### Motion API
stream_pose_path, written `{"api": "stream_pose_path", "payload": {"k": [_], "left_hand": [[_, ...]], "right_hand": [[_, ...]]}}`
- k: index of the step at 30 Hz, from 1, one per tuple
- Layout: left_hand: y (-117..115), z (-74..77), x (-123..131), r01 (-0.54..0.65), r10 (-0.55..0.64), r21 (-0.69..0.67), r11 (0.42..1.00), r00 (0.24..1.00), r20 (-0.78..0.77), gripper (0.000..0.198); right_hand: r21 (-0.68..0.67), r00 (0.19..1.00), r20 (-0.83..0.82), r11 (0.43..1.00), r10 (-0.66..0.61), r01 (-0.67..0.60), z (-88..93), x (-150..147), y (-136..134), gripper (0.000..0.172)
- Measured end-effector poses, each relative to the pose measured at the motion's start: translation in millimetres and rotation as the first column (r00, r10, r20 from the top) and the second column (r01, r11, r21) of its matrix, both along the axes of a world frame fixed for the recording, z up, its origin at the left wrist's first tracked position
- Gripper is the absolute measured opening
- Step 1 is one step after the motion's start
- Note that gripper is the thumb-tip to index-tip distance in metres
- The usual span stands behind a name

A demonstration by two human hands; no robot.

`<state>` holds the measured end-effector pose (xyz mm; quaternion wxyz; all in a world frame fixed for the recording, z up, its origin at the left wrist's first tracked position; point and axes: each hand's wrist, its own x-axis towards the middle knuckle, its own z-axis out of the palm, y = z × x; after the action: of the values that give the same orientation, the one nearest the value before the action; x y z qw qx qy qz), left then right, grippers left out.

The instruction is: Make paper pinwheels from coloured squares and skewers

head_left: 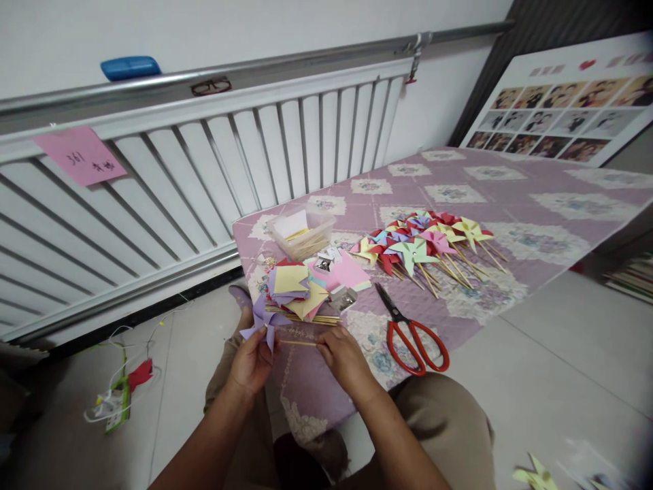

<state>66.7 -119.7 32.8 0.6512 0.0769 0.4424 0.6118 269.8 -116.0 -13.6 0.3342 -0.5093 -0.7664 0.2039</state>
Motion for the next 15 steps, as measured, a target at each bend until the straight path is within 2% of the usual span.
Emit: {"api": "stream_pose_path", "payload": {"k": [3,6,10,15], "left_hand": [[-0.5,2.4,5.6,-0.005,0.005,0.017,1.000,1.000,-0.027,0.011],[-2.0,7.7,17.4,0.024,-0.019,0.087,0.996,0.998,-0.057,0.020],[-1.7,9.1,36.9,0.091,-0.082,0.179,0.980,0.995,-0.056,0.034],[2.2,3.6,57.3,0.164,-0.156,0.167,0.972,0.986,-0.064,0.037]], "right_hand": [[0.001,0.997,-0.070,1.000,-0.017,0.017,1.1,8.0,-1.9,0.012],[-0.085,0.973,-0.222,0.995,-0.065,0.047,4.4,15.3,-4.8,0.013],[-0.270,0.855,-0.496,0.963,-0.152,0.015,8.5,22.6,-8.1,0.013],[-0.397,0.724,-0.640,0.917,-0.257,-0.025,13.1,30.5,-11.4,0.014]]}}
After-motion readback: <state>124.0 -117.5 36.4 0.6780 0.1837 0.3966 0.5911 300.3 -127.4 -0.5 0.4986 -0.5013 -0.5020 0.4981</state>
